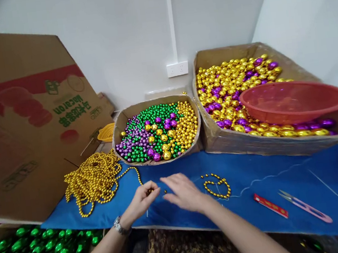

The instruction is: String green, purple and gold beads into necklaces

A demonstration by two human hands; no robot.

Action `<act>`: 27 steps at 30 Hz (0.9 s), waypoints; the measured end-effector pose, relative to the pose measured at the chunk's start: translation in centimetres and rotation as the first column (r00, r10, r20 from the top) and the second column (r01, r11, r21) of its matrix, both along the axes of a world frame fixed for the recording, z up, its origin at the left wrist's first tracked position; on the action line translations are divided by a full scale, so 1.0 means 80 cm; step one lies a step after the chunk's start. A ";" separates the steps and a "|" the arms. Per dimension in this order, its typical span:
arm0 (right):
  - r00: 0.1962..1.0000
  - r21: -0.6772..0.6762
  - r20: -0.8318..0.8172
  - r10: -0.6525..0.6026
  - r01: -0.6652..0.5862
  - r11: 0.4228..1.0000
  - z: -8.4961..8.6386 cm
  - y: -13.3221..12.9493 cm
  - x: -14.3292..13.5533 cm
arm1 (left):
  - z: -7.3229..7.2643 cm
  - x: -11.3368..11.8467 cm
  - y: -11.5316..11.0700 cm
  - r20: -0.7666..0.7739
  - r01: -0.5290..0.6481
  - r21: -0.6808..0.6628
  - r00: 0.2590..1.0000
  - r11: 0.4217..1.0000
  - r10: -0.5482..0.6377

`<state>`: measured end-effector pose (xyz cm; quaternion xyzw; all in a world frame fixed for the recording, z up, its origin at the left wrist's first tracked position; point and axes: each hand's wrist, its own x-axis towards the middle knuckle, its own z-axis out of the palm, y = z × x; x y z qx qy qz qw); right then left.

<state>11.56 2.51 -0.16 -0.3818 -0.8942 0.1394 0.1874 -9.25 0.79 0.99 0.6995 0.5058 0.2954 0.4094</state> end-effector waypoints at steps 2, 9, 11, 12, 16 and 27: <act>0.999 0.007 0.022 0.044 -0.045 0.999 -0.007 -0.008 -0.026 | 0.000 0.002 0.000 -0.063 0.032 0.039 0.998 0.999 -0.029; 0.969 0.086 0.214 -0.121 0.105 0.991 -0.034 0.024 0.117 | -0.011 -0.100 0.006 -0.274 -0.050 0.139 0.958 0.989 0.087; 0.951 0.120 0.254 -0.175 0.149 0.982 -0.030 0.033 0.167 | -0.020 -0.116 0.009 -0.376 -0.027 0.165 0.922 0.986 0.088; 0.944 0.135 0.268 -0.192 0.161 0.978 -0.027 0.037 0.184 | -0.023 -0.118 0.010 -0.415 -0.002 0.176 0.907 0.984 0.076; 0.921 0.193 0.289 -0.262 0.212 0.958 -0.007 0.049 0.210 | -0.020 -0.106 0.020 -0.442 0.049 0.210 0.896 0.976 0.050; 0.866 0.423 -0.025 -0.499 0.462 0.779 0.145 0.017 0.200 | 0.016 -0.083 0.033 -0.174 -0.130 0.318 0.966 0.939 0.193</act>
